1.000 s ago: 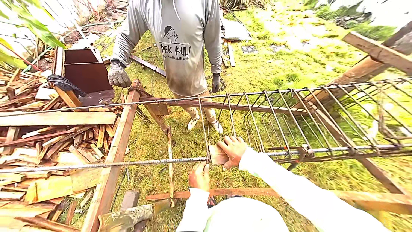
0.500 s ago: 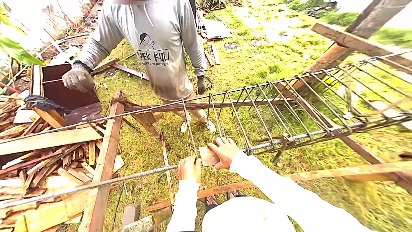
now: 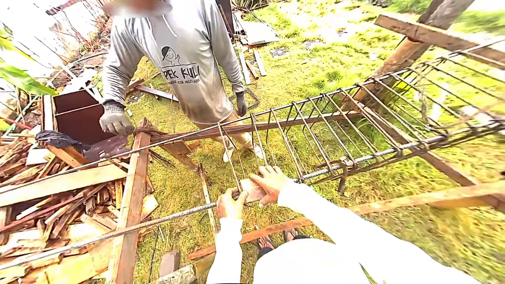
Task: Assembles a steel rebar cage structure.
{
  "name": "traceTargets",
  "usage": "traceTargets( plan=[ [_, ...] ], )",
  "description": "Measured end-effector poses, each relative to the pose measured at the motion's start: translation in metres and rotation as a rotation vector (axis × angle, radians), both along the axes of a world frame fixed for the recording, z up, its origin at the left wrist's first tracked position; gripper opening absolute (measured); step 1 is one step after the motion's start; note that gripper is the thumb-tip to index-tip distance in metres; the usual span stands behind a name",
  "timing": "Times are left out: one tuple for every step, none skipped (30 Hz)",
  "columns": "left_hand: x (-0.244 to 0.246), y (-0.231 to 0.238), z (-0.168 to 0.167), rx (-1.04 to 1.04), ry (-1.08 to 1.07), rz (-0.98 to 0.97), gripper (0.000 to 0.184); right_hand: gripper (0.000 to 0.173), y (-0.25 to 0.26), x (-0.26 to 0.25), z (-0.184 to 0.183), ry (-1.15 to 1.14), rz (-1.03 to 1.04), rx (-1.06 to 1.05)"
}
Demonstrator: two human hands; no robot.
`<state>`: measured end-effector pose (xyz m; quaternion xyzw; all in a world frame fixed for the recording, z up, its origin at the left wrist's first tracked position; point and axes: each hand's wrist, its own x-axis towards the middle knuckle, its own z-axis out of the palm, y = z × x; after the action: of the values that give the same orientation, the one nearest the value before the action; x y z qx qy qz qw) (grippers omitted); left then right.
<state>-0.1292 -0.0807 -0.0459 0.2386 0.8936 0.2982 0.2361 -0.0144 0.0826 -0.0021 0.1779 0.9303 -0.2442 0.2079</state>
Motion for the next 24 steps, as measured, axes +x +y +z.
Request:
traceTargets(
  plan=[
    [0.002,0.001,-0.003,0.008,0.025,0.014,0.037,0.104,0.0,0.003,0.0,0.025,-0.015,-0.005],
    [0.003,0.001,-0.006,0.023,0.041,0.02,0.037,0.104,0.001,0.009,0.0,0.083,-0.058,-0.022],
    [0.003,0.001,-0.009,0.041,0.053,0.02,0.037,0.098,0.003,0.018,-0.001,0.179,-0.14,-0.05],
    [0.004,0.001,-0.012,0.066,0.06,0.02,0.037,0.086,0.003,0.031,-0.003,0.309,-0.264,-0.094],
    [0.004,0.0,-0.014,0.087,0.07,0.018,0.037,0.067,0.002,0.044,-0.006,0.424,-0.419,-0.153],
    [0.005,-0.001,-0.015,0.098,0.078,0.015,0.038,0.047,-0.001,0.057,-0.009,0.502,-0.599,-0.24],
    [0.006,-0.002,-0.015,0.105,0.085,0.012,0.038,0.033,-0.007,0.068,-0.009,0.513,-0.787,-0.375],
    [0.006,-0.003,-0.014,0.105,0.091,0.011,0.038,0.029,-0.015,0.077,-0.011,0.455,-0.941,-0.556],
    [0.007,-0.003,-0.014,0.104,0.098,0.013,0.038,0.031,-0.023,0.083,-0.013,0.355,-1.03,-0.766],
    [0.007,-0.004,-0.014,0.097,0.101,0.015,0.038,0.035,-0.033,0.085,-0.02,0.254,-1.082,-0.969],
    [0.007,-0.003,-0.014,0.086,0.107,0.014,0.038,0.038,-0.044,0.085,-0.028,0.184,-1.107,-1.141],
    [0.007,-0.003,-0.013,0.076,0.104,0.011,0.038,0.042,-0.054,0.081,-0.036,0.158,-1.135,-1.281],
    [0.006,-0.002,-0.013,0.074,0.102,0.012,0.038,0.044,-0.062,0.075,-0.044,0.173,-1.172,-1.383],
    [0.005,-0.003,-0.014,0.081,0.102,0.014,0.039,0.045,-0.069,0.066,-0.051,0.213,-1.225,-1.451],
    [0.004,-0.003,-0.015,0.092,0.094,0.019,0.039,0.044,-0.073,0.057,-0.057,0.265,-1.289,-1.498],
    [0.003,-0.004,-0.014,0.106,0.068,0.028,0.038,0.041,-0.076,0.049,-0.06,0.323,-1.353,-1.519],
    [0.001,-0.003,-0.011,0.112,0.025,0.037,0.035,0.036,-0.077,0.042,-0.061,0.377,-1.404,-1.515],
    [-0.002,-0.002,-0.004,0.103,-0.03,0.037,0.032,0.031,-0.077,0.037,-0.061,0.427,-1.433,-1.5],
    [-0.007,0.0,0.005,0.09,-0.097,0.03,0.028,0.027,-0.077,0.035,-0.06,0.46,-1.436,-1.483],
    [-0.013,0.003,0.012,0.072,-0.168,0.014,0.025,0.025,-0.076,0.035,-0.058,0.479,-1.438,-1.472],
    [-0.021,0.005,0.015,0.048,-0.219,-0.011,0.023,0.023,-0.077,0.035,-0.057,0.484,-1.449,-1.462],
    [-0.029,0.006,0.015,0.026,-0.252,-0.037,0.023,0.023,-0.077,0.035,-0.056,0.486,-1.461,-1.456],
    [-0.035,0.008,0.014,0.01,-0.273,-0.054,0.022,0.023,-0.078,0.034,-0.056,0.489,-1.478,-1.447],
    [-0.039,0.009,0.014,-0.005,-0.283,-0.064,0.023,0.023,-0.079,0.033,-0.055,0.491,-1.493,-1.44]
  ],
)
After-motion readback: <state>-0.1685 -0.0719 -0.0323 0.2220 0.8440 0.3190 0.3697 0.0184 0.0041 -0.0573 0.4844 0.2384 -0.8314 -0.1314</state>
